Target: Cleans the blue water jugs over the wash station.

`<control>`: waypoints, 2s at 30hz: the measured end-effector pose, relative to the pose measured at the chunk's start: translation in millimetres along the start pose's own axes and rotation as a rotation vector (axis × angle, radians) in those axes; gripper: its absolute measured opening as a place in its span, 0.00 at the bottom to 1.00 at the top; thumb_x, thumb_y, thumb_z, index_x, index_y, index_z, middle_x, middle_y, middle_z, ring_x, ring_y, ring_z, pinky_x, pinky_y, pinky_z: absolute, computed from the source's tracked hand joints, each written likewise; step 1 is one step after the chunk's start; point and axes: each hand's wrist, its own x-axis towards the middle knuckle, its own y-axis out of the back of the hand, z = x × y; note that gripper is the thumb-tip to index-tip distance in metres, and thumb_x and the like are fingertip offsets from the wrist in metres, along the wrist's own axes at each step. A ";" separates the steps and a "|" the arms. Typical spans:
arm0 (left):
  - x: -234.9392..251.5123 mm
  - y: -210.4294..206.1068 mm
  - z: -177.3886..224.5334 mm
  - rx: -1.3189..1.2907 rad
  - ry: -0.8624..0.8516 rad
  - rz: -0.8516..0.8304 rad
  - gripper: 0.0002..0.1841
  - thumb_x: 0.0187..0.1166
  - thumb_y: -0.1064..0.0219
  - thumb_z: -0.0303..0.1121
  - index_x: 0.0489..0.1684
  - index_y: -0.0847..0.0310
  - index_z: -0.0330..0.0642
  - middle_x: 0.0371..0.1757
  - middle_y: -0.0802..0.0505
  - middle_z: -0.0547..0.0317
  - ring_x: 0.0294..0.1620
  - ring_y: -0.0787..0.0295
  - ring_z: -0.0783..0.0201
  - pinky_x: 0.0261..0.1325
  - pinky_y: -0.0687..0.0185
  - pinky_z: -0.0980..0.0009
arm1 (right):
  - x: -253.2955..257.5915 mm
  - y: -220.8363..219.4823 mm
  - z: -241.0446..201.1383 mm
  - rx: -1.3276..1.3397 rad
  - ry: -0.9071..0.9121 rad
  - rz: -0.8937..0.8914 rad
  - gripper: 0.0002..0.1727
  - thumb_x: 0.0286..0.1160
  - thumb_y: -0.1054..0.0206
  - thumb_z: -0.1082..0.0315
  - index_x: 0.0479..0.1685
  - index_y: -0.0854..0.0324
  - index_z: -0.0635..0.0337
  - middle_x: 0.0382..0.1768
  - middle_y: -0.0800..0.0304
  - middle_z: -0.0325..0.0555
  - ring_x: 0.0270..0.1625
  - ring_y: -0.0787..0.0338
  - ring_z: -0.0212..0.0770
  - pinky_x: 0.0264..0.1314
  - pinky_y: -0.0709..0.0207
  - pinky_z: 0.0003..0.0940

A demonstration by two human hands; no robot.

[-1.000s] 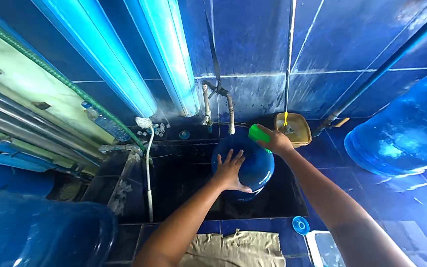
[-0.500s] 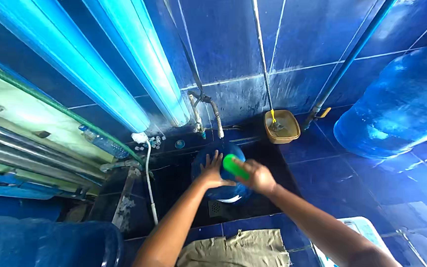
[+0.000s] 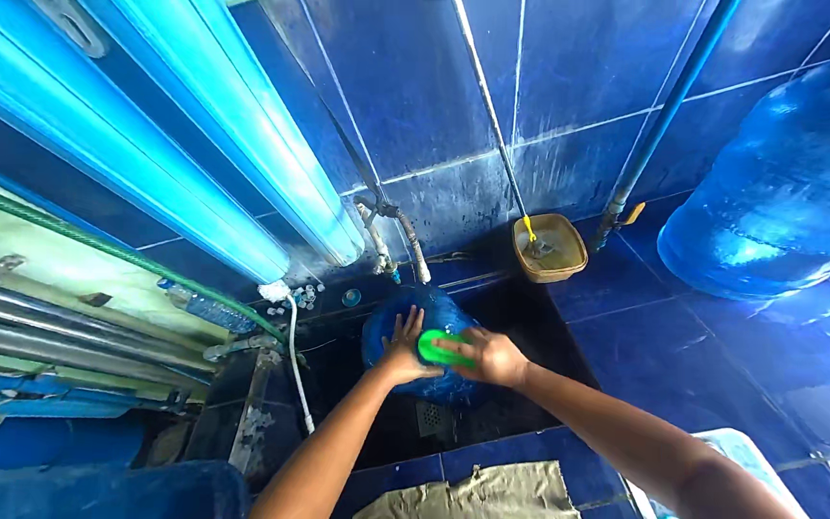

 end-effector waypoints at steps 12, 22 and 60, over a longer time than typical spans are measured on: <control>22.2 13.1 5.6 -0.049 0.026 -0.026 0.73 0.56 0.22 0.70 0.98 0.71 0.43 0.99 0.65 0.53 0.98 0.77 0.43 0.86 0.69 0.21 | 21.7 19.9 -3.0 -0.045 -0.082 -0.150 0.36 0.76 0.30 0.48 0.88 0.32 0.29 0.61 0.12 0.64 0.61 0.10 0.65 0.58 0.17 0.65; -10.1 7.1 27.9 -0.140 -0.539 -0.290 0.54 0.57 0.14 0.35 0.93 0.40 0.55 0.97 0.43 0.61 0.98 0.65 0.49 0.85 0.80 0.19 | 139.3 48.8 155.3 -0.015 -0.706 -0.113 0.42 0.78 0.30 0.48 0.93 0.42 0.33 0.64 0.12 0.67 0.66 0.14 0.72 0.64 0.25 0.76; 57.8 -165.0 -4.1 -1.488 0.162 0.357 0.33 0.94 0.66 0.56 0.88 0.39 0.45 0.78 0.19 0.49 0.74 0.20 0.57 0.73 0.22 0.51 | 41.4 -27.8 -43.7 -0.143 -0.736 -0.120 0.63 0.64 0.30 0.28 0.98 0.57 0.47 0.93 0.61 0.72 0.94 0.56 0.72 0.86 0.61 0.83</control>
